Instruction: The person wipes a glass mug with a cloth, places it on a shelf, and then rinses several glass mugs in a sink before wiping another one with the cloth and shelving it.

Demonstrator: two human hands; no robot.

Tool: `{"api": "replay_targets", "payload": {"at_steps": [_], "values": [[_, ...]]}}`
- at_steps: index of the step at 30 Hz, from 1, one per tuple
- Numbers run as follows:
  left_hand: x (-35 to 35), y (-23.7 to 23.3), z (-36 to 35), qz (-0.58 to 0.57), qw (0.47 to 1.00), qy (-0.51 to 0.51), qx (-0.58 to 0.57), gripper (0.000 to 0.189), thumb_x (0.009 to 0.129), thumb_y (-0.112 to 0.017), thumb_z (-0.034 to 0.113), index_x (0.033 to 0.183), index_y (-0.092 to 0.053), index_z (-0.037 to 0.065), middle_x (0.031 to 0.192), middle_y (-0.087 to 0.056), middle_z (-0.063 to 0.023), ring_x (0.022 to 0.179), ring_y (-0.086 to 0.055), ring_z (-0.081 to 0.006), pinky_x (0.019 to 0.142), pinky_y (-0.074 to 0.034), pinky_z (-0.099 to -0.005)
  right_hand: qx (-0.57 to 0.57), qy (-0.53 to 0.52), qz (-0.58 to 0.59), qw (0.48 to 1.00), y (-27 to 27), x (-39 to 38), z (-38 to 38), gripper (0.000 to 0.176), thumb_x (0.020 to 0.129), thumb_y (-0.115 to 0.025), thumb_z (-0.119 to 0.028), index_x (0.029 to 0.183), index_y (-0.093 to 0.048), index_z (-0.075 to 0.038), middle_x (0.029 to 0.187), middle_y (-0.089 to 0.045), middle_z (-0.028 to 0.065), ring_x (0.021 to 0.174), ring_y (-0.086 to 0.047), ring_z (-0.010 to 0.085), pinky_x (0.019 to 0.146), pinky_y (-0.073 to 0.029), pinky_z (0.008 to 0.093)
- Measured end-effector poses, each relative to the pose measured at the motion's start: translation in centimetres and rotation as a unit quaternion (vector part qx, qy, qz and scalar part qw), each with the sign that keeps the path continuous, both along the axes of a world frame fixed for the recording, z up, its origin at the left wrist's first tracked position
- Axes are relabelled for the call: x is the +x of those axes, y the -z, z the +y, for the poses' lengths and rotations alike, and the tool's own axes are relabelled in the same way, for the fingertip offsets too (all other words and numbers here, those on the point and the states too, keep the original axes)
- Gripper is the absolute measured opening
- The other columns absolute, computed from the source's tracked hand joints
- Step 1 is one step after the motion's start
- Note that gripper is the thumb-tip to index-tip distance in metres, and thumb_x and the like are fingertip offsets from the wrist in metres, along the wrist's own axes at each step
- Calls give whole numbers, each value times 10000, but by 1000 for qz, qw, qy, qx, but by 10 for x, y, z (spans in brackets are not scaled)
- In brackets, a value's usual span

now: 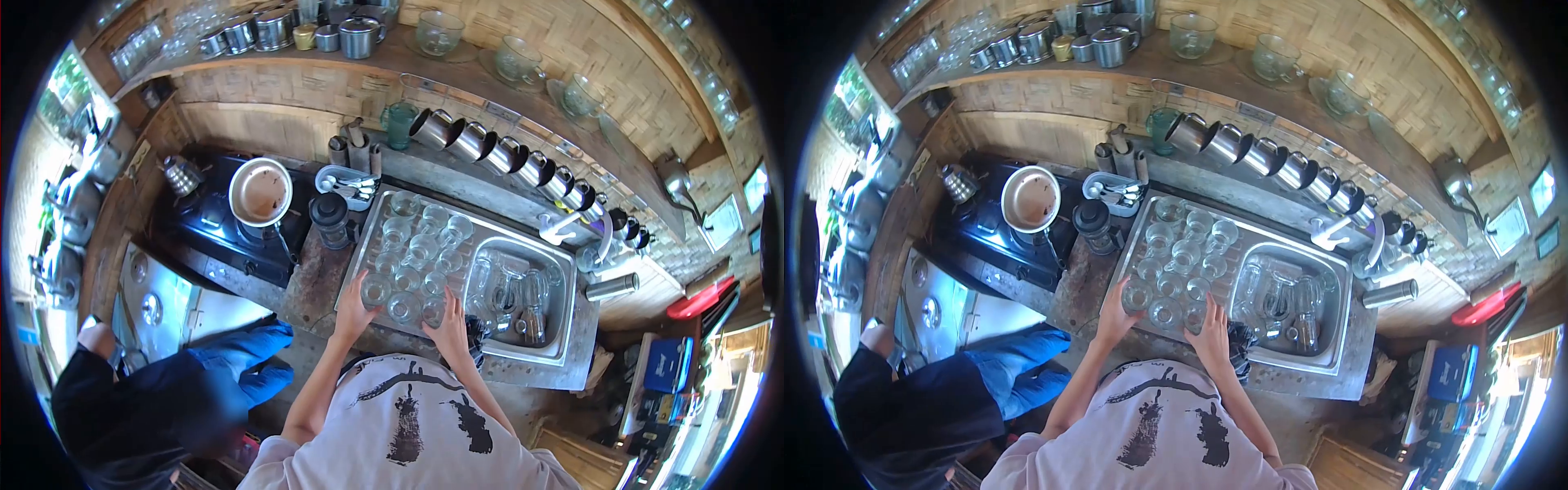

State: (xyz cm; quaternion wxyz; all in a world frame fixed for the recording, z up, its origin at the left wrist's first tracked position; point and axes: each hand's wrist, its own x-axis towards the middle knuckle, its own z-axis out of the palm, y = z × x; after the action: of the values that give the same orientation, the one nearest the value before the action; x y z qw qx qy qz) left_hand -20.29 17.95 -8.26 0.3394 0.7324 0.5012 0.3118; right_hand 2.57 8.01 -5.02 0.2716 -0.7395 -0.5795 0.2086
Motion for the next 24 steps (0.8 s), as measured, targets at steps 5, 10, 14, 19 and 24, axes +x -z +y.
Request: {"api": "replay_targets", "payload": {"at_steps": [5,10,14,19,24], "values": [[1,4,1,-11,1000,8,6,914,679,-856,91,1455,-377,37,1376,-528,-213,1276,-516,-369,1075,-403,-417,7,20,-1,1000,-7,-5,-1,996,687,-829,-100,1498,-254,-38,1294,-450,237,1205,-476,428,1041,-420,462],[1,6,-6,-39,999,3,20,902,703,-844,87,1465,-367,5,1382,-517,-225,1291,-508,-351,1077,-403,-406,0,19,-22,1000,-7,0,-5,1005,691,-836,-116,1500,-243,-51,1299,-450,236,1184,-497,430,1006,-455,453],[-3,26,-15,-55,998,-10,27,884,732,-819,86,1476,-350,-3,1406,-490,-232,1298,-483,-375,1093,-382,-423,6,13,-30,999,3,2,-9,1043,686,-846,-154,1518,-221,-89,1366,-425,215,1223,-486,425,1002,-462,455],[-7,17,-32,-47,998,-34,23,815,760,-767,41,1464,-360,-15,1377,-502,-223,1239,-515,-364,1058,-406,-421,-15,-21,-31,999,-24,9,-12,1057,730,-843,-306,1534,-189,-102,1458,-363,215,1300,-441,424,1047,-415,497],[-6,12,-39,-61,995,-68,46,730,827,-734,55,1471,-390,63,1341,-537,-161,1189,-559,-276,976,-448,-406,24,-13,-64,998,-43,51,7,821,855,-703,-491,1476,-329,-106,1406,-481,166,1261,-511,380,1001,-430,543]]}}
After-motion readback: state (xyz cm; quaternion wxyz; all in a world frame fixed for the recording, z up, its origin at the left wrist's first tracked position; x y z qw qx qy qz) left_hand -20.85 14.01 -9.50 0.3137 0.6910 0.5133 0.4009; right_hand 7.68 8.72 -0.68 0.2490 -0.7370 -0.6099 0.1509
